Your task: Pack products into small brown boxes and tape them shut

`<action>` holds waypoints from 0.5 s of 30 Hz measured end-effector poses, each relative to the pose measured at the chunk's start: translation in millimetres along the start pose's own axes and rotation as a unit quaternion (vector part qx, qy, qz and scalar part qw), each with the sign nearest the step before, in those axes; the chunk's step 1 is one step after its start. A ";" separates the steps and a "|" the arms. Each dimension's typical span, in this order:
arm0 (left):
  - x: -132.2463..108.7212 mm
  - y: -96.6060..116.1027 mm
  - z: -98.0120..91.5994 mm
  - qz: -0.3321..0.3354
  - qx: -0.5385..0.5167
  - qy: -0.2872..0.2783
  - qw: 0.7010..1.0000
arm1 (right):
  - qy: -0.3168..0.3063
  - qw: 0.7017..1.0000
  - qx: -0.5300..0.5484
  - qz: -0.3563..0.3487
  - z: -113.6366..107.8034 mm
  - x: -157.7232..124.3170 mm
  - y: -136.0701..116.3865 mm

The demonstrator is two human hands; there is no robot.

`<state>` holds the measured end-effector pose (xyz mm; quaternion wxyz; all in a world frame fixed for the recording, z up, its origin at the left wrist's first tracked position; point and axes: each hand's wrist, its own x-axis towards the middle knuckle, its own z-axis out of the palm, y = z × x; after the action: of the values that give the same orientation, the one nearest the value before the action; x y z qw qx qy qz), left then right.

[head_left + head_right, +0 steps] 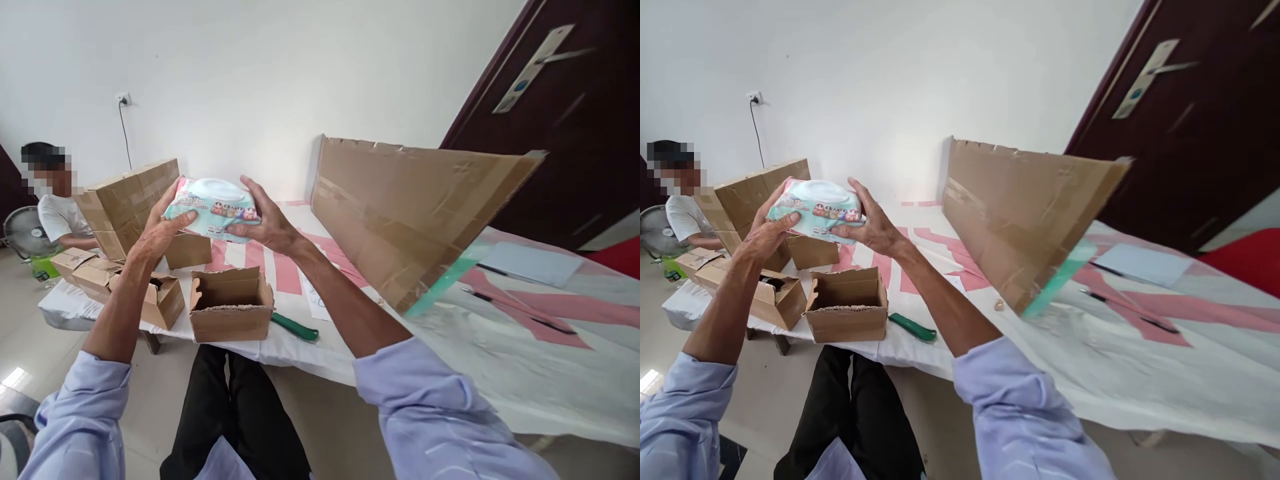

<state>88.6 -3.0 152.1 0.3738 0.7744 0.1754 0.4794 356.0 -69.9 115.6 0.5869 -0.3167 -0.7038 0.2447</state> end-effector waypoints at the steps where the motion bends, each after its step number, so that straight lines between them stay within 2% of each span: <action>1: 4.7 -8.4 -1.1 -0.019 0.000 -0.008 1.000 | -0.023 0.999 0.004 0.026 -2.2 4.2 9.9; 4: 14.4 -41.6 -5.7 -0.079 0.041 -0.035 0.995 | -0.054 0.993 0.011 0.107 -4.1 15.3 52.2; 6: 7.6 -55.5 -11.7 -0.104 0.098 -0.021 0.990 | -0.049 0.988 -0.009 0.146 -2.0 19.0 85.8; 8: -15.9 -52.3 -18.4 -0.105 0.149 0.009 0.983 | -0.056 0.981 -0.049 0.177 1.0 20.1 120.1; 9: -33.9 -44.2 -20.4 -0.096 0.155 -0.007 0.983 | -0.067 0.976 -0.071 0.192 2.6 20.2 137.0; 10: -55.3 -33.0 -20.6 -0.083 0.147 -0.034 0.985 | -0.081 0.971 -0.091 0.207 4.5 20.1 153.6; 12: -103.9 -8.9 -12.6 -0.090 0.083 -0.160 0.979 | -0.115 0.960 -0.114 0.226 9.8 20.0 185.6; 14: -151.5 5.5 8.3 -0.092 0.017 -0.275 0.957 | -0.153 0.954 -0.114 0.232 19.1 20.5 215.7; 15: -171.9 6.1 22.7 -0.098 0.049 -0.300 0.947 | -0.171 0.951 -0.111 0.231 25.3 21.1 229.9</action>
<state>25.6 -124.7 45.7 0.4161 0.8788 0.1533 0.1763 365.3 102.5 -39.7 0.3459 -0.4876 -0.7239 0.3442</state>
